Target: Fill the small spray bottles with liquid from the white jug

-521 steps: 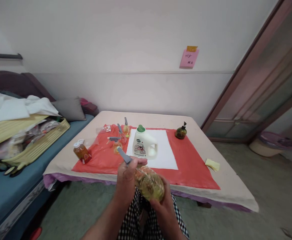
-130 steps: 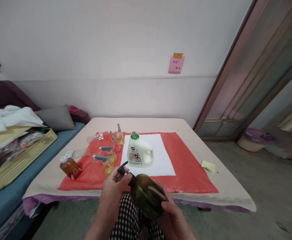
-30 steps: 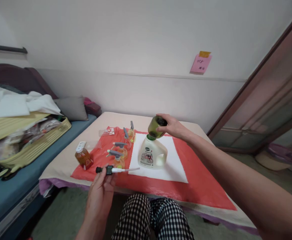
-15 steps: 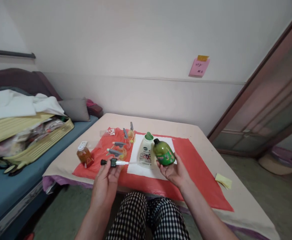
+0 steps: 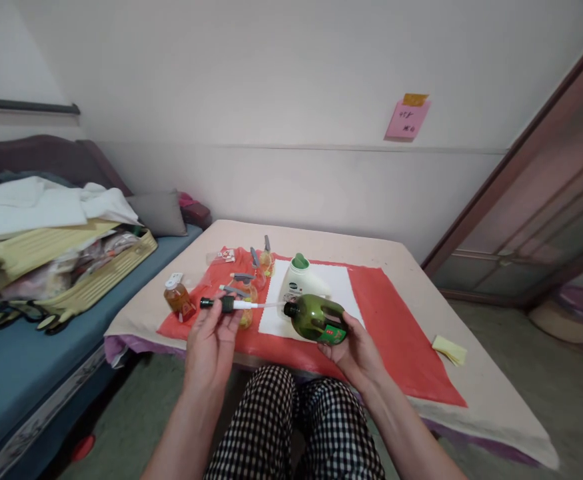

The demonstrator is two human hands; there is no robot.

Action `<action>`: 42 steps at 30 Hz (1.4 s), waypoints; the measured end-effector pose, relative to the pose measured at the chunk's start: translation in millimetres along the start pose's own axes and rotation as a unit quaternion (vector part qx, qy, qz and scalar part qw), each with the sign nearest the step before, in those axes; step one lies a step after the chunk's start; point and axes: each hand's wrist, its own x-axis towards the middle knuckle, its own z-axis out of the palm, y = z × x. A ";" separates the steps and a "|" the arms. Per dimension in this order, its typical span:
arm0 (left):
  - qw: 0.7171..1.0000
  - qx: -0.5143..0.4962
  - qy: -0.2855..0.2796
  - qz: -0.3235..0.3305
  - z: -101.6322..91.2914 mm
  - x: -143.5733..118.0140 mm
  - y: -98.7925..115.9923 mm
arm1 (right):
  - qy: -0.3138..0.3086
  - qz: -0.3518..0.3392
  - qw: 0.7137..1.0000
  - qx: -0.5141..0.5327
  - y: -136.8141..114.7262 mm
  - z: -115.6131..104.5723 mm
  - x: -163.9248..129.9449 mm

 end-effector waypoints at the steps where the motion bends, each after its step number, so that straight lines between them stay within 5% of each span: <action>1: 1.000 -0.002 0.005 0.006 -0.5 0.2 1.5 | 0.005 0.000 1.000 -0.001 0.2 -1.7 0.0; 5: 1.000 0.025 -0.012 0.008 -1.4 -1.9 0.6 | 0.013 -0.011 1.000 -0.010 4.6 -1.3 -1.3; 12: 0.985 0.152 -0.084 -0.025 -4.6 -21.9 -26.7 | -0.108 -0.051 0.991 -0.067 31.3 27.4 -19.0; 17: 0.984 0.155 -0.085 -0.034 -7.0 -23.4 -29.9 | -0.117 -0.051 0.991 -0.028 50.9 30.5 -26.5; 25: 0.976 0.146 -0.130 -0.099 -11.6 -14.3 -27.6 | -0.074 0.170 0.980 0.066 74.8 20.6 -34.8; 31: 0.976 0.157 -0.114 -0.103 -25.2 -24.2 -28.4 | -0.076 0.188 0.975 0.093 91.7 8.9 -44.7; 37: 0.972 0.149 -0.126 -0.128 -36.5 -26.0 -25.6 | -0.098 0.322 0.938 0.082 109.6 5.5 -44.8; 42: 0.977 0.169 -0.102 -0.085 -38.4 -24.9 -28.1 | -0.085 0.278 0.955 0.063 115.9 8.8 -39.1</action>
